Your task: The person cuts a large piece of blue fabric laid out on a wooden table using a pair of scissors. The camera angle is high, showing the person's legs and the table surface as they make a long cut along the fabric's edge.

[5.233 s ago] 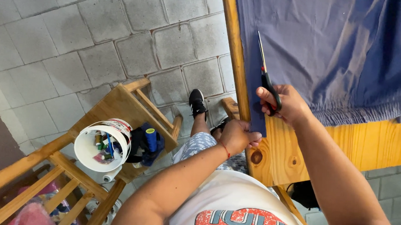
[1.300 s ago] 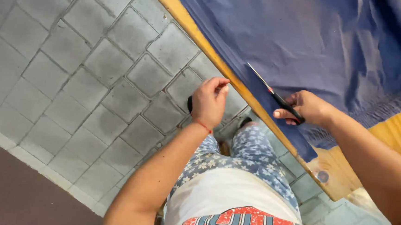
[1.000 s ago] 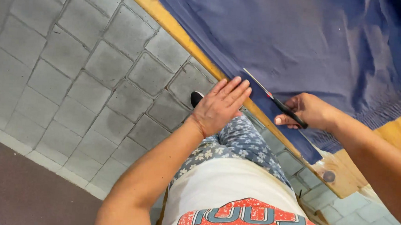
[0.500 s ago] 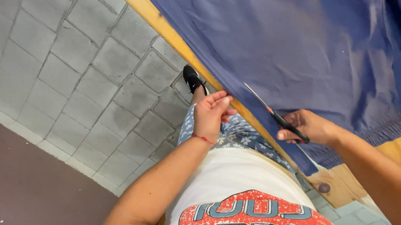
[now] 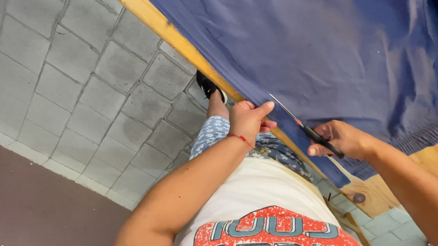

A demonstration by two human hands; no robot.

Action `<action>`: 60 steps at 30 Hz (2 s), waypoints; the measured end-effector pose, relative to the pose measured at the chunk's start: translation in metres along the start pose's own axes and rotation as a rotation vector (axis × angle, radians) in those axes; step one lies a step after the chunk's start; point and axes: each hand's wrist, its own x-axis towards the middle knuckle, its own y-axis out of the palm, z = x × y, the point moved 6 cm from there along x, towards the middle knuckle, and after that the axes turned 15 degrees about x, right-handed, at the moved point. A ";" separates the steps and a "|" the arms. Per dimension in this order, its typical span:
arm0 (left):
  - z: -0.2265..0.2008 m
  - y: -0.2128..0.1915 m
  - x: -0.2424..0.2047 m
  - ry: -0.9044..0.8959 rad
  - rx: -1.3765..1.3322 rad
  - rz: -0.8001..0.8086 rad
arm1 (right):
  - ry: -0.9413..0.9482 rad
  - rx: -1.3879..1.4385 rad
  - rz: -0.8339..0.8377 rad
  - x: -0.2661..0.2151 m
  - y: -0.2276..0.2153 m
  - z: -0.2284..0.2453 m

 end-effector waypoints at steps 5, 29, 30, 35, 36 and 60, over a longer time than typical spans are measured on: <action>-0.008 -0.003 -0.007 -0.010 0.069 0.001 | -0.011 0.001 0.016 0.007 -0.003 0.000; -0.010 -0.005 -0.006 0.061 0.059 0.038 | -0.095 0.045 0.084 0.005 0.004 0.032; -0.008 -0.005 -0.004 0.065 0.057 0.036 | -0.098 0.058 0.077 0.004 0.004 0.032; -0.009 -0.006 -0.004 0.069 0.052 0.041 | -0.076 0.023 0.077 -0.013 0.015 0.061; -0.009 -0.006 -0.005 0.069 0.054 0.044 | -0.056 0.019 0.079 -0.016 0.017 0.065; -0.010 -0.004 -0.002 0.079 0.048 0.050 | -0.111 0.112 0.066 0.002 0.014 0.040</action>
